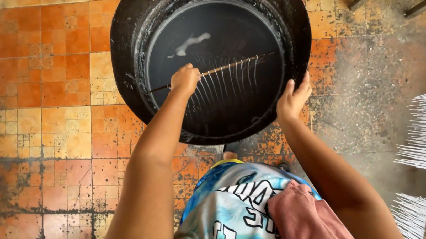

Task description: A person is seen dipping a rack of wicks into a vat of molten wax and then hanging the rack on a frame to allow the wax to cool and harden, repeating this process to build up layers of wax on the candles.

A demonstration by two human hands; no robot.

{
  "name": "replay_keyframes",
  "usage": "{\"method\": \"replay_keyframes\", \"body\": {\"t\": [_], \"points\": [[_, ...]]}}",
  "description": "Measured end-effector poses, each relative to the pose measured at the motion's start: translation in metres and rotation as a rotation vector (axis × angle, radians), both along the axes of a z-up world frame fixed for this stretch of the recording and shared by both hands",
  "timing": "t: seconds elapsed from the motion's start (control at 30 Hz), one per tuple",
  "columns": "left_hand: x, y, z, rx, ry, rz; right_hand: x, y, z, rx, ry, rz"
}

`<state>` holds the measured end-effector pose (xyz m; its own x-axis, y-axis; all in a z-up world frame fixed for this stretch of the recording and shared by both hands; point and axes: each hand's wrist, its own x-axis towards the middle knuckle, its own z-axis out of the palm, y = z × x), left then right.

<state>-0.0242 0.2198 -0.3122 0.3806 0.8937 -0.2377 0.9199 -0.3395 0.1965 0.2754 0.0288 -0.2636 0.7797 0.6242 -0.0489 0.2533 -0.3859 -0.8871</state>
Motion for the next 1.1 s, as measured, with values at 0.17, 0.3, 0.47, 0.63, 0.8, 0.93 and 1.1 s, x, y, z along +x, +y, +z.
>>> {"method": "replay_keyframes", "body": {"t": [0.17,0.3,0.47,0.63,0.8,0.93,1.1], "points": [[0.001,0.017,-0.051,-0.066,-0.09,0.051,-0.006,-0.004,0.013,0.012,0.074,-0.067],[0.005,0.028,-0.081,-0.191,-0.108,0.145,-0.007,-0.007,0.019,-0.029,0.112,-0.089],[0.01,0.035,-0.099,-0.209,-0.073,0.111,-0.004,-0.009,0.011,-0.073,0.11,-0.111],[0.012,0.034,-0.1,-0.225,-0.082,0.11,-0.006,-0.009,0.014,-0.052,0.108,-0.117],[0.014,0.035,-0.102,-0.256,-0.08,0.153,-0.008,-0.008,0.018,-0.08,0.09,-0.12],[0.012,0.037,-0.101,-0.255,-0.078,0.161,-0.005,-0.009,0.011,-0.07,0.106,-0.112],[0.012,0.035,-0.069,-0.213,-0.064,0.102,-0.004,-0.007,0.006,-0.071,0.007,-0.099]]}}
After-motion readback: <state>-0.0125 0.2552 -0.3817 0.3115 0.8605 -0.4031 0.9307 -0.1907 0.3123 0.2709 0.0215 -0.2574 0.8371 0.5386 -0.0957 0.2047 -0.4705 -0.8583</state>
